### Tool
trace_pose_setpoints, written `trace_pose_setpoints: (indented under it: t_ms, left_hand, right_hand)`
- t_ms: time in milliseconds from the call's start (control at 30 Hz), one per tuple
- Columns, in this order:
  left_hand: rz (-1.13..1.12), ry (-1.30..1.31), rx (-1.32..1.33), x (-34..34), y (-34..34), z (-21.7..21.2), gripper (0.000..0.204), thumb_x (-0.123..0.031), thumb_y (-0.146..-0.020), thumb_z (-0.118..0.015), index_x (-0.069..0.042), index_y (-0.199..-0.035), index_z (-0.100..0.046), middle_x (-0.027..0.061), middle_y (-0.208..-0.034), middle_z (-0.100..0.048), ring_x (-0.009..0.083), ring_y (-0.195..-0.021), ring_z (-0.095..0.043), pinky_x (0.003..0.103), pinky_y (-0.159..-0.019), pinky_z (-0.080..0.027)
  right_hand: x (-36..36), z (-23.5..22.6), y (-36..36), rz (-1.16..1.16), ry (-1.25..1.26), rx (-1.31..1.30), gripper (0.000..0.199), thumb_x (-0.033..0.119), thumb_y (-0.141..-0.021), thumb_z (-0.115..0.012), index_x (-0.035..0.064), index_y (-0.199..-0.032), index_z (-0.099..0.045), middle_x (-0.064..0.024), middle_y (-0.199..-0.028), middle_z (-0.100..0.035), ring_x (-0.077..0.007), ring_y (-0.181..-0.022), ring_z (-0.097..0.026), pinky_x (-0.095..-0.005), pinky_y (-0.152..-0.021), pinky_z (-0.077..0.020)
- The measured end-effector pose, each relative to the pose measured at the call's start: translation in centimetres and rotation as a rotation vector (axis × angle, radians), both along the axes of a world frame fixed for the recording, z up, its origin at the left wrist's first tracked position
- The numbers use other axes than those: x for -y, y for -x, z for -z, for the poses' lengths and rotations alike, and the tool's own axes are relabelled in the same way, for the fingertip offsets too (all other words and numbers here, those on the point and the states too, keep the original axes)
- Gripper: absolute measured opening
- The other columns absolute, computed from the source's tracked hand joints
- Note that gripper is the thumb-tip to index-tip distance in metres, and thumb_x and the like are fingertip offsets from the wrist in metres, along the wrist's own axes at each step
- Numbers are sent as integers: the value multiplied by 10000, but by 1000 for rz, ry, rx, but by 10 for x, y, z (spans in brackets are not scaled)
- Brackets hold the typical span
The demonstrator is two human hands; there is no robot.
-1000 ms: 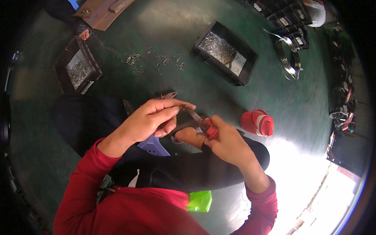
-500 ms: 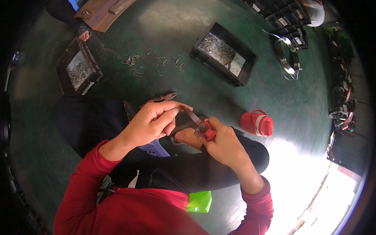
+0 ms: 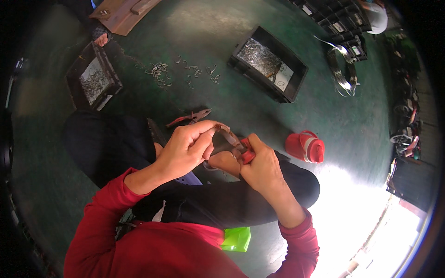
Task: The person sits on a low stool and repeatedly picks up small metal wire pieces from the floor. Using red-handled pliers, they bend each piece into a loop and drop it into a black plastic bin. The process is continuous and repetitive throughout the clip.
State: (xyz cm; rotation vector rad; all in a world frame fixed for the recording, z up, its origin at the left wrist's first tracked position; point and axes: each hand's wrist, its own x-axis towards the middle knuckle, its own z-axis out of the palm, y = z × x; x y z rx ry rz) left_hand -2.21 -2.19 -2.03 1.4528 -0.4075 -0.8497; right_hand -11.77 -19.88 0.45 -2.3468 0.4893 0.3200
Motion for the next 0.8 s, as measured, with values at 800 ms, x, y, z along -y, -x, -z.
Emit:
trace_pose_setpoints:
  t_ms: [800]
  left_hand:
    - [-75, -448, 677, 199, -253, 209, 251, -242, -805, -696, -68, -986, -714, 130, -968, -718, 281, -924, -691, 376, -819, -535]
  right_hand:
    - [78, 30, 6, -153, 504, -332, 297, 83, -700, -691, 63, -947, -529, -110, -863, -582, -305, -841, -612, -414, -749, -472]
